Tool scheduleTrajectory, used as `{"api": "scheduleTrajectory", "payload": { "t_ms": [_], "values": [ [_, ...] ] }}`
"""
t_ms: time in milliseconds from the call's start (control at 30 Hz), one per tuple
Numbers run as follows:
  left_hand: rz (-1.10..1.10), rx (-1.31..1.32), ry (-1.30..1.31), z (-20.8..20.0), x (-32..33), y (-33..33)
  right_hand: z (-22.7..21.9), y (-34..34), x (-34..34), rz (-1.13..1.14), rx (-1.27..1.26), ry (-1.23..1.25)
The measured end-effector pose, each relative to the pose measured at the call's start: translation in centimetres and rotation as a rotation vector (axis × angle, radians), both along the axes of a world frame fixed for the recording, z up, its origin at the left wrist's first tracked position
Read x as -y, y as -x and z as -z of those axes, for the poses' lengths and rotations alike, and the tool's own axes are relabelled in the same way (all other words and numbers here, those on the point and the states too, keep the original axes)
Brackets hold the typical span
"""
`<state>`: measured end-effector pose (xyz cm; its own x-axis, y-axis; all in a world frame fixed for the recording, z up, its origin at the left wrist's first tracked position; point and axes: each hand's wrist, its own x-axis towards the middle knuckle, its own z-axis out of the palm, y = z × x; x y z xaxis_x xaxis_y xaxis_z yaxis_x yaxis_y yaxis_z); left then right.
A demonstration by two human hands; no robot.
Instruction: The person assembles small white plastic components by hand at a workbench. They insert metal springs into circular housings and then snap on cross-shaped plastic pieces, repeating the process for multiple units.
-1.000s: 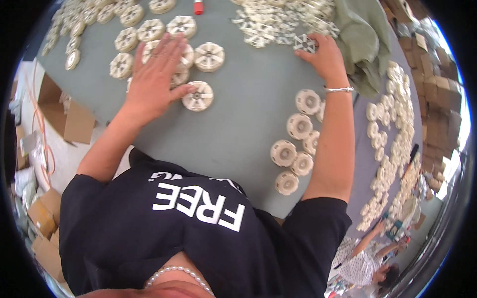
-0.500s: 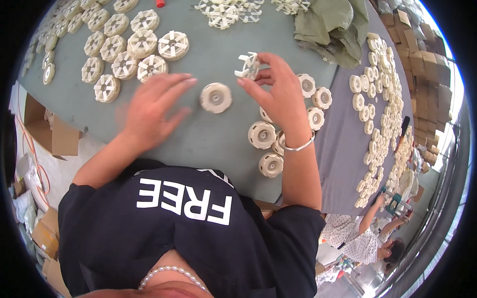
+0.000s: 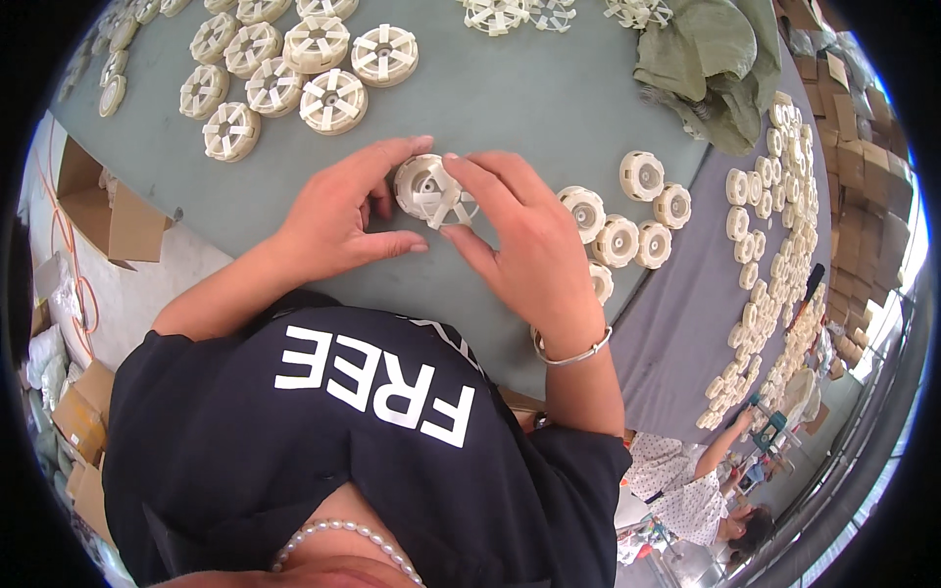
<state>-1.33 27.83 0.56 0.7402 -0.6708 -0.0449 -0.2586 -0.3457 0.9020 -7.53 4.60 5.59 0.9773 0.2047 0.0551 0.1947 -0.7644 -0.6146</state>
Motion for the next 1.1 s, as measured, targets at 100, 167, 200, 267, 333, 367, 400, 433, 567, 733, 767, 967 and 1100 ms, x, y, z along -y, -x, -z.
{"api": "scheduleTrajectory", "payload": {
  "t_ms": [100, 167, 200, 267, 333, 367, 400, 433, 567, 733, 767, 967, 1100],
  "values": [
    [-0.056, -0.044, 0.085, 1.0, -0.4, 0.1, 0.0, -1.2, -0.8, -0.106, -0.007, 0.025],
    [-0.093, -0.063, 0.114, 1.9, -0.3, 0.2, 0.4, -1.6, -0.9, -0.130, -0.051, 0.034],
    [-0.111, -0.073, 0.115, 2.2, -0.1, 0.2, 0.6, -1.7, -0.9, -0.141, -0.074, 0.040],
    [-0.142, -0.127, 0.124, 2.6, 0.2, 0.0, 1.1, -2.0, -1.1, -0.085, -0.169, 0.009],
    [-0.160, -0.207, 0.148, 2.5, 0.6, -0.6, 1.3, -2.2, -1.0, -0.084, -0.173, 0.014],
    [-0.125, -0.147, 0.120, 2.2, 0.6, -0.5, 1.6, -2.2, -0.9, -0.117, -0.136, 0.031],
    [-0.090, -0.079, 0.092, 1.5, 0.4, -0.4, 1.6, -2.6, -0.7, -0.148, -0.091, 0.050],
    [-0.057, -0.010, 0.063, 1.0, 0.2, -0.3, 1.0, -2.9, -0.5, -0.188, -0.215, 0.000],
    [0.076, 0.149, -0.065, 0.8, -1.1, 0.0, -0.4, -6.1, 2.1, -0.182, -0.390, 0.087],
    [-0.156, 0.766, -0.109, -0.4, -3.2, -3.5, 3.5, -14.9, 4.2, 0.287, 0.271, 0.388],
    [-0.246, 0.819, -0.133, -0.6, -3.5, -4.7, 4.4, -16.3, 4.4, 0.273, 0.242, 0.400],
    [-0.471, 1.018, -0.155, -2.8, -5.0, -7.6, 2.3, -14.8, 2.5, 0.123, -0.094, 0.370],
    [-0.166, 0.717, -0.031, -1.3, -1.7, -3.6, 0.3, -9.4, 5.1, 0.114, -0.094, -0.024]
  ]
}}
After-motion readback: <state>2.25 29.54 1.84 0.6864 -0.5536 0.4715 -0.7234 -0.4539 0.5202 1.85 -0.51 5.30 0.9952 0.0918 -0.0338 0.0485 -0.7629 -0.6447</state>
